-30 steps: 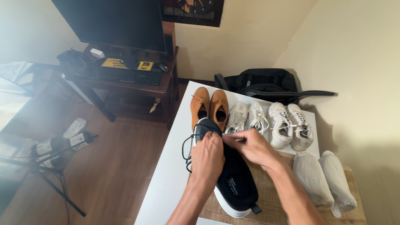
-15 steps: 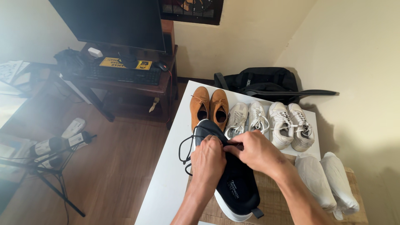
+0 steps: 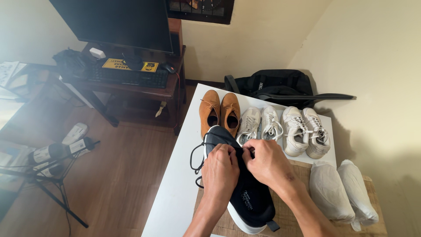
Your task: The person unlaces a white sneaker and then relaces it. Next, the person unlaces a black sneaker and relaces it. The actions are performed by hand on a table with several other shoes visible nearby.
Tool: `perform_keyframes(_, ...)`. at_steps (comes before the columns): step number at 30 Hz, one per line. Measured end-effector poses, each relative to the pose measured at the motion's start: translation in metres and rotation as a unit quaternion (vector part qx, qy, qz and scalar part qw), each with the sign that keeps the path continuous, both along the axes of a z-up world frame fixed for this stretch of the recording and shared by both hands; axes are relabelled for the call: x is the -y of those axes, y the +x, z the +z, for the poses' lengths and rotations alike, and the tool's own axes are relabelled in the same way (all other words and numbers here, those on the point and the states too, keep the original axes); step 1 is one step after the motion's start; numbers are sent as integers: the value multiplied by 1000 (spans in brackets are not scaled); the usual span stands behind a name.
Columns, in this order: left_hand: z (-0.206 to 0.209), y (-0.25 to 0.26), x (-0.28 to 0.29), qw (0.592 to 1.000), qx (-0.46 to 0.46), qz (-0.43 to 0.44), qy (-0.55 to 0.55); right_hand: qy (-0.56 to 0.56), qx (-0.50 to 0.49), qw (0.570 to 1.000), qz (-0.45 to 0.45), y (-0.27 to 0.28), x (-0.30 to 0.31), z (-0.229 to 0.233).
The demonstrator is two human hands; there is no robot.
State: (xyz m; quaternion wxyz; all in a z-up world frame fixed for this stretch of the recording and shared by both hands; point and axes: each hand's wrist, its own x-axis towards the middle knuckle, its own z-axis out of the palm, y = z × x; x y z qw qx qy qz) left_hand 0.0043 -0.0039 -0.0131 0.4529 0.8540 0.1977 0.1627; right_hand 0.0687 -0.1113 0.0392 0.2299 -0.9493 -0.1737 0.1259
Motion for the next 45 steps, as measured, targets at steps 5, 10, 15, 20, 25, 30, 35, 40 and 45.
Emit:
perform_keyframes(5,11,-5,1,999,-43,10,-19,33,144,979,137,0,4,-12)
perform_keyframes(10,9,-7,5,999,-22,36,-24,-9,-46,998,31,28,7,-32)
perform_keyframes(15,2,-7,9,997,-14,62,-35,137,-196,968,-70,47,19,-59)
perform_keyframes(20,0,-5,11,997,-30,60,-42,180,-194,963,-55,46,28,-65)
perform_keyframes(25,-6,-4,11,998,-15,53,-24,167,-157,973,-42,36,23,-53)
perform_keyframes(30,-13,-1,10,999,13,42,1,92,-95,991,-27,25,17,-35)
perform_keyframes(35,-20,-3,6,998,49,30,-23,103,-68,992,6,18,15,-26)
perform_keyframes(40,-20,-3,8,996,74,43,-40,73,-89,993,-20,18,16,-25)
perform_keyframes(45,-8,-6,7,997,72,24,-1,152,-191,965,-94,42,16,-38)
